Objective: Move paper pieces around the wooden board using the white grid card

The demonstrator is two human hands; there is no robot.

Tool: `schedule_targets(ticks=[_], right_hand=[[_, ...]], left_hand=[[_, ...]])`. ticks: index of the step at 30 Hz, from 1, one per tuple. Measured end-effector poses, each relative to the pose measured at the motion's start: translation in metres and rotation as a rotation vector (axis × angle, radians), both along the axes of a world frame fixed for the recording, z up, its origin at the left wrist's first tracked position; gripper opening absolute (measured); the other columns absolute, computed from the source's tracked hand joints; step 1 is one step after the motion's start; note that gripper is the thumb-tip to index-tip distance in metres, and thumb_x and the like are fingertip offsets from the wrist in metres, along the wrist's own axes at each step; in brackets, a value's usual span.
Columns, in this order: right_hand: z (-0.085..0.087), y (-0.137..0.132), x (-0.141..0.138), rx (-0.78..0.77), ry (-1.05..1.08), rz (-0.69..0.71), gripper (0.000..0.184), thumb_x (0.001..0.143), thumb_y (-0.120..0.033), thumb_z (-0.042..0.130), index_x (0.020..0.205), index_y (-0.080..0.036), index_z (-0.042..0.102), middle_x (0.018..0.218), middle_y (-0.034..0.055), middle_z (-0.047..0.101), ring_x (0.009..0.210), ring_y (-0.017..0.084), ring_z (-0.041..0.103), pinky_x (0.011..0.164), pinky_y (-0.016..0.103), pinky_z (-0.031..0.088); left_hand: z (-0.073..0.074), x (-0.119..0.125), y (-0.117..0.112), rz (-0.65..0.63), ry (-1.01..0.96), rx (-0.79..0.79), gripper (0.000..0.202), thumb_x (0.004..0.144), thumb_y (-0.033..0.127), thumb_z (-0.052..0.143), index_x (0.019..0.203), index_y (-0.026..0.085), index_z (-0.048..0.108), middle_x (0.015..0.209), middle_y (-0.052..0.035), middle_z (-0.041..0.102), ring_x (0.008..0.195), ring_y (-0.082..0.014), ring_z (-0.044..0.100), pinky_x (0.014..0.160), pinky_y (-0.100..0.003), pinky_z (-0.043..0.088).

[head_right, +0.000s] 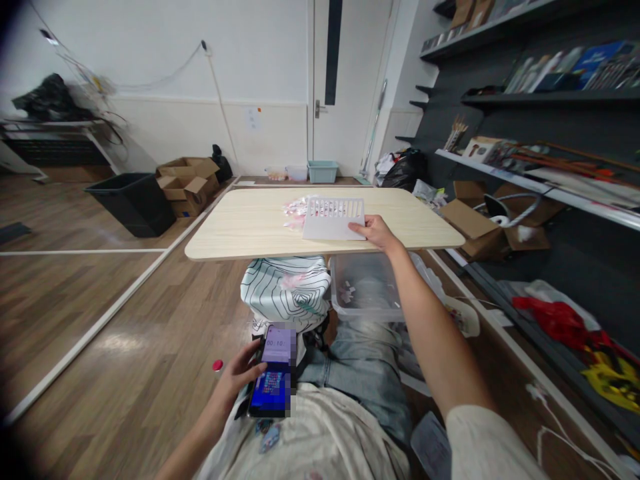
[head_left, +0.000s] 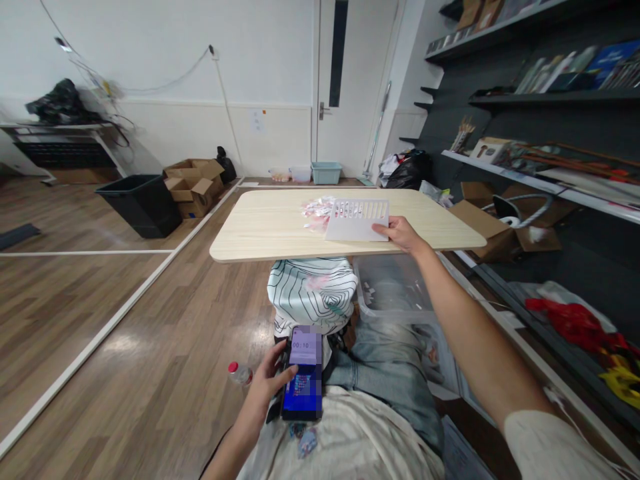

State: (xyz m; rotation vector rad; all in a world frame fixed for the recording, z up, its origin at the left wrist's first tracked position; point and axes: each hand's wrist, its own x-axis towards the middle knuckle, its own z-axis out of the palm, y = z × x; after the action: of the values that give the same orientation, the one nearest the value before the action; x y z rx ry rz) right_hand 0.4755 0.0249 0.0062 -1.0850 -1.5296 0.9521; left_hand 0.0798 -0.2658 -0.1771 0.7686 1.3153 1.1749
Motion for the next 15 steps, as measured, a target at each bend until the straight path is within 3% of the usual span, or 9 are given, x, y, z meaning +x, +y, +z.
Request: schedule_targets(ticks=[4, 7, 10, 13, 15], right_hand=[[0.001, -0.001, 0.000, 0.000, -0.009, -0.009, 0.058, 0.052, -0.059, 0.110, 0.090, -0.021, 0.090, 0.108, 0.0103, 0.091, 0.115, 0.038, 0.083, 0.109, 0.055, 0.066], [0.002, -0.003, 0.000, -0.003, -0.014, -0.011, 0.057, 0.052, -0.058, 0.110, 0.090, -0.021, 0.090, 0.108, 0.0104, 0.091, 0.113, 0.038, 0.084, 0.109, 0.054, 0.066], [0.003, -0.004, -0.001, -0.003, -0.013, -0.011, 0.057, 0.051, -0.059, 0.111, 0.088, -0.021, 0.090, 0.107, 0.0098, 0.091, 0.112, 0.038, 0.084, 0.108, 0.054, 0.067], [0.004, -0.004, -0.002, -0.001, -0.008, -0.010, 0.059, 0.049, -0.061, 0.110, 0.089, -0.022, 0.090, 0.109, 0.0088, 0.091, 0.113, 0.037, 0.083, 0.110, 0.054, 0.066], [0.004, -0.005, -0.002, -0.001, -0.005, -0.013, 0.060, 0.048, -0.062, 0.110, 0.090, -0.023, 0.090, 0.110, 0.0084, 0.091, 0.113, 0.037, 0.083, 0.111, 0.054, 0.065]], left_hand=[[-0.017, 0.003, 0.000, -0.089, -0.015, -0.031, 0.093, 0.052, 0.043, 0.107, 0.138, 0.022, 0.078, 0.150, -0.0196, 0.077, 0.147, -0.0485, 0.067, 0.125, -0.058, 0.053], [-0.020, -0.001, -0.003, -0.147, -0.017, -0.040, 0.099, 0.054, 0.041, 0.107, 0.146, 0.024, 0.075, 0.149, -0.0191, 0.078, 0.146, -0.0480, 0.067, 0.121, -0.056, 0.056], [-0.013, 0.001, -0.004, -0.105, 0.017, -0.029, 0.090, 0.062, 0.047, 0.103, 0.144, 0.025, 0.076, 0.153, -0.0180, 0.076, 0.150, -0.0479, 0.064, 0.125, -0.058, 0.052], [-0.001, 0.009, -0.002, 0.008, 0.102, 0.047, 0.074, 0.078, 0.055, 0.094, 0.143, 0.027, 0.076, 0.164, -0.0141, 0.069, 0.162, -0.0444, 0.054, 0.136, -0.056, 0.038], [0.006, 0.015, 0.001, 0.022, 0.105, 0.062, 0.075, 0.080, 0.055, 0.093, 0.147, 0.027, 0.074, 0.166, -0.0139, 0.068, 0.163, -0.0433, 0.052, 0.138, -0.055, 0.035]])
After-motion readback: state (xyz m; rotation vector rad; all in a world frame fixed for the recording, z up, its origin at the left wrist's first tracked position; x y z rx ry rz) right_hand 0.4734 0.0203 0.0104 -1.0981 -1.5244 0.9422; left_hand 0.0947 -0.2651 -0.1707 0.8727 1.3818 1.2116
